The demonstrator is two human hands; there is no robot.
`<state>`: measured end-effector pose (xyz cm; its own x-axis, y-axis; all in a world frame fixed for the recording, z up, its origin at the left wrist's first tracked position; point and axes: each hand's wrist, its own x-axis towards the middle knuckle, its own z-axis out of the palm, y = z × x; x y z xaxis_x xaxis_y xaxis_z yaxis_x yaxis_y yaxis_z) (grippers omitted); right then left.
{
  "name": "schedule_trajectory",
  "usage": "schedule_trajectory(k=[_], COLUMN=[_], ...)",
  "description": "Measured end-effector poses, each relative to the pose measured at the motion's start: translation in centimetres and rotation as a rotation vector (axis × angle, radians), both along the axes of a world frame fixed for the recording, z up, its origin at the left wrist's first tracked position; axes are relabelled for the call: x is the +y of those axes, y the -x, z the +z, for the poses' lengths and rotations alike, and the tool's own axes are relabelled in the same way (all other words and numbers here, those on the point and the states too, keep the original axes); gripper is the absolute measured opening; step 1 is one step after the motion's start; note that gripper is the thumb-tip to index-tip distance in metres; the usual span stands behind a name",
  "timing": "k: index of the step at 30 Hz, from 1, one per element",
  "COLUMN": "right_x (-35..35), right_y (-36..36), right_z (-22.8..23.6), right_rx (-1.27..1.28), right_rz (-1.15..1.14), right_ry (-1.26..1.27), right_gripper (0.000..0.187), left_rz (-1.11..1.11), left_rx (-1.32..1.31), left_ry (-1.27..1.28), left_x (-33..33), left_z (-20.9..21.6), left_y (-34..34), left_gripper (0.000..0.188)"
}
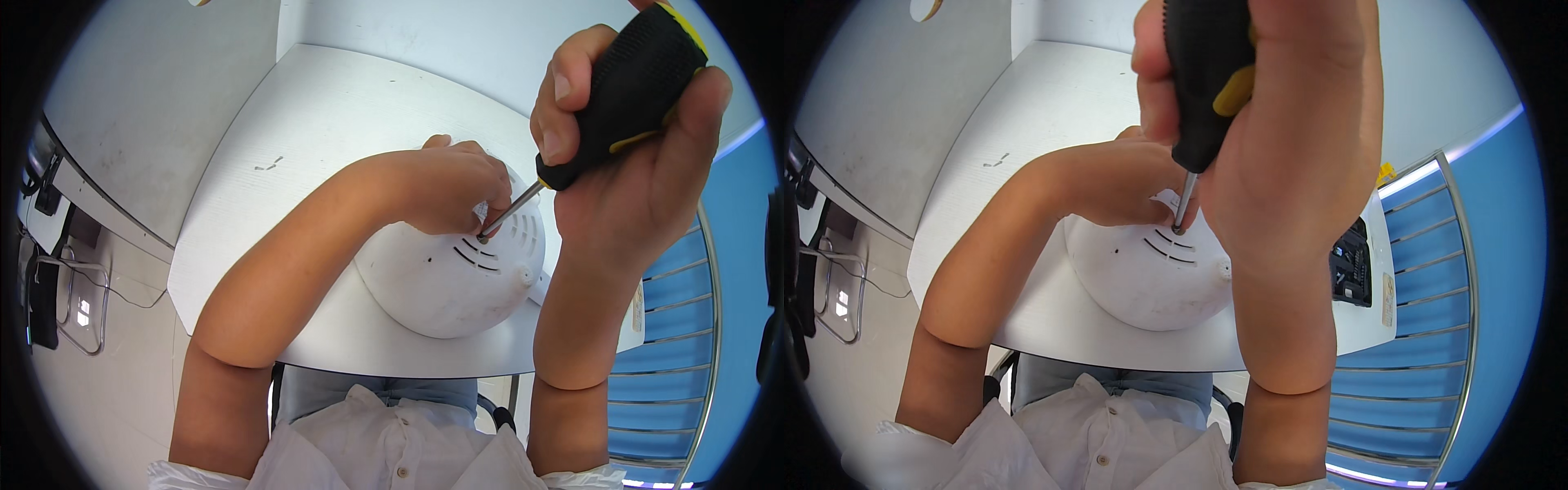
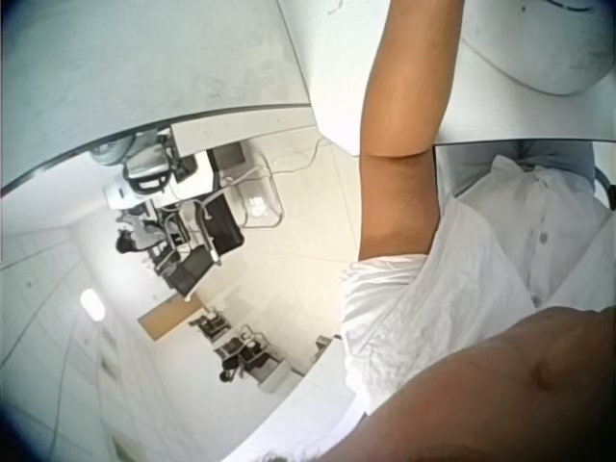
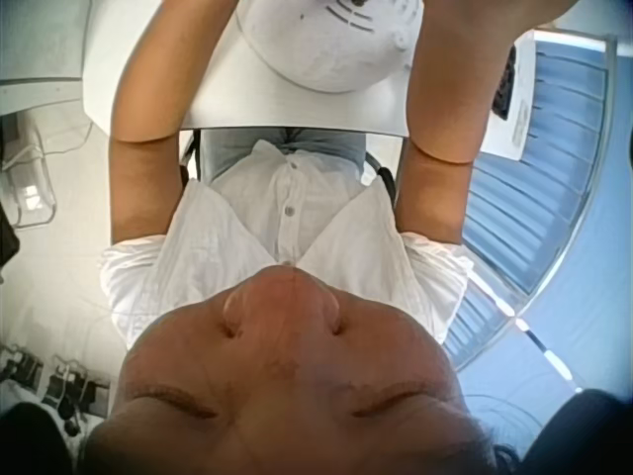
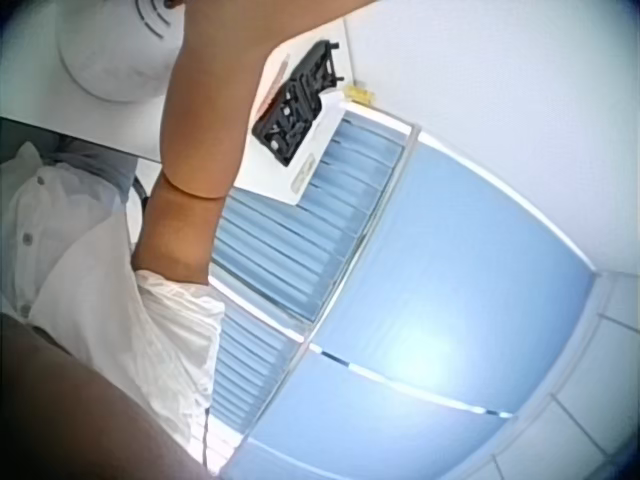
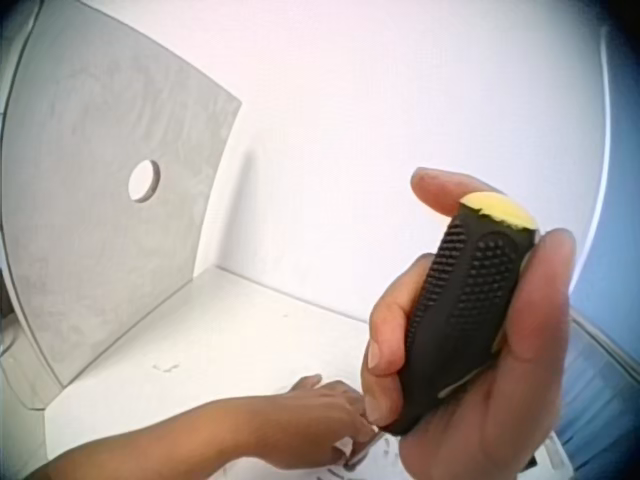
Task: The person holds a white circular device and uses a screwdriver to tighten screws on its underside. The person rotates the device to access different screw locations and continues tightening until the end of the clip.
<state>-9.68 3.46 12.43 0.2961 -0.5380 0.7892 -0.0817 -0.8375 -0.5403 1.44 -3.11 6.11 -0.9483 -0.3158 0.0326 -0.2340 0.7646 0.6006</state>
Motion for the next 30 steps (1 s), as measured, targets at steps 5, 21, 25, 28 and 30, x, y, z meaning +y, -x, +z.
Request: schedule_trajectory(k=[5,21,25,28,30], right_x=[0.0,0.8,0.5,0.5,0.4], right_y=[0.0,-0.8,1.1,1.0,0.2], right_z=[0.0,0.4,1.2,1.3,0.9], right_rx=[0.002,-0.003,0.0,-0.011,-0.018], right_rz=[0.002,-0.04,-0.028,-0.023,-0.006], right_ry=[0.005,0.002,-0.145,-0.149,-0.077], right_gripper=[0.066,0.073,0.073,0.072,0.071], left_rz=[-0.003,-0.048,-0.037,-0.043,-0.038], left_rx=[0.037,0.129,0.105,0.078,0.05], left_ry=[0.01,0.134,0.138,0.142,0.13], left_x=[-0.1,-0.5,-0.4,-0.3,-0.2], left_z=[-0.4,-1.7,-1.4,-1.1,-0.7], left_y=[0.1,0.5,0.5,0.5,0.5], left_gripper=[0.011,0.02,0.009,0.009,0.009])
